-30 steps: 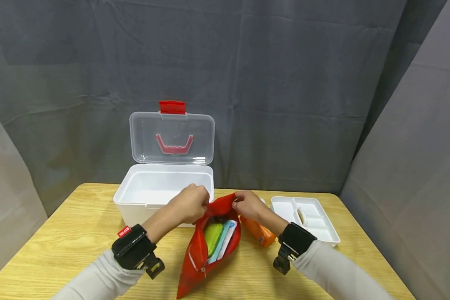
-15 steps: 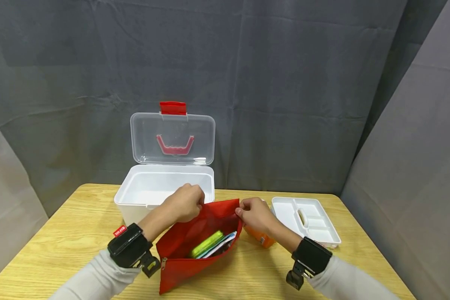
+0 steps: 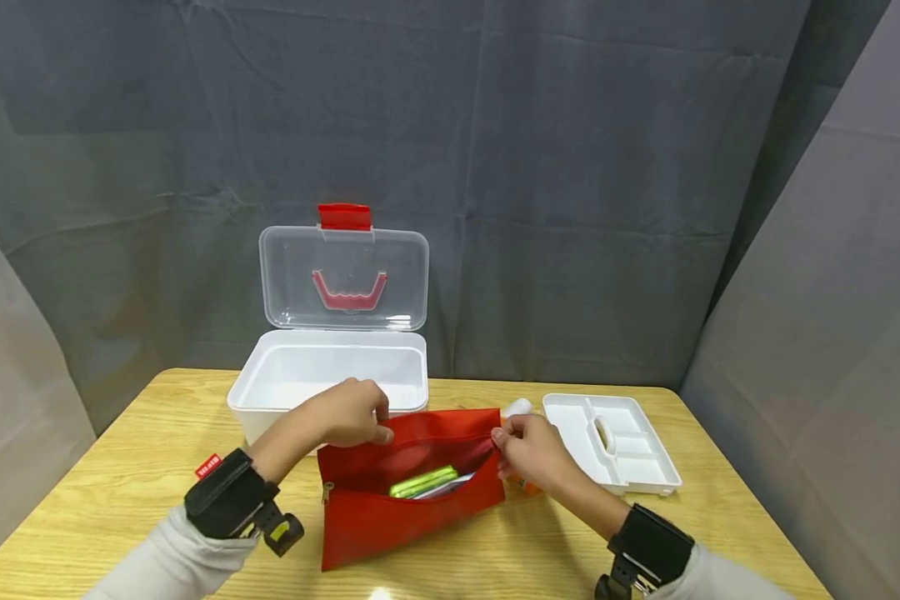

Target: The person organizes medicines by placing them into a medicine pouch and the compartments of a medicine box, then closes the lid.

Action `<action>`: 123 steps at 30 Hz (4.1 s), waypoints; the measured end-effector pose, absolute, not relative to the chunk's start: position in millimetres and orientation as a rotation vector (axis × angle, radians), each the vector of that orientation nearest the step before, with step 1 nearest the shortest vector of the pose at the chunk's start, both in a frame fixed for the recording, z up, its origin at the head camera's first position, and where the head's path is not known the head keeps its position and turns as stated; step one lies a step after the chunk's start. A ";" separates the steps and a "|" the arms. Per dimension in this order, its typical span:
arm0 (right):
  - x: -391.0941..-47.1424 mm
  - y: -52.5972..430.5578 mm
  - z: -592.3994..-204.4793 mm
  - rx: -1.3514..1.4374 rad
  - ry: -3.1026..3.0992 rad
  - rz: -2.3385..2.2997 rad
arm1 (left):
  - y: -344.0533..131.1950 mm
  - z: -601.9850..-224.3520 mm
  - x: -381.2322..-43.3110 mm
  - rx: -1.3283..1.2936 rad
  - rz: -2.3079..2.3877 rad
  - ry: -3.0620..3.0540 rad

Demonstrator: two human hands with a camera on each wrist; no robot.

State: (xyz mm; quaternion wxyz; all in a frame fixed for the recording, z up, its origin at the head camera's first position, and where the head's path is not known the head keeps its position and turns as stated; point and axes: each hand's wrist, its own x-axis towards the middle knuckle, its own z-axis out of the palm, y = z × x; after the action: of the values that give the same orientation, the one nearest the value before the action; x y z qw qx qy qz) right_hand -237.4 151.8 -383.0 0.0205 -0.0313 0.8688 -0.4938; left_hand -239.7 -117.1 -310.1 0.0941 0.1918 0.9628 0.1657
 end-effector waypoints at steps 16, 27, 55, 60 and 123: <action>-214.4 176.4 -384.1 -0.081 2.477 -1.761 | -158.8 -327.3 -236.3 0.430 0.958 2.596; -215.6 195.7 -374.5 -0.267 2.678 -1.554 | -163.2 -356.0 -233.0 0.259 1.385 2.630; -234.6 216.3 -378.5 -0.252 2.562 -1.591 | -169.6 -368.7 -236.5 0.276 1.581 2.556; -229.3 208.0 -374.5 -0.247 2.626 -1.563 | -166.1 -366.5 -233.6 0.273 1.636 2.516; -196.9 64.4 -352.1 -0.903 3.085 -1.481 | -96.7 -317.2 -211.4 0.350 1.628 2.911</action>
State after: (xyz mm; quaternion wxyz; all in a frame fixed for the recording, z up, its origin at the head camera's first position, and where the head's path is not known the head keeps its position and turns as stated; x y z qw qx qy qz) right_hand -196.9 64.4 -352.1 -0.1976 -0.2501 0.8544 -0.4103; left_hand -211.4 -96.7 -317.2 -0.1059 0.1036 0.8632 0.4827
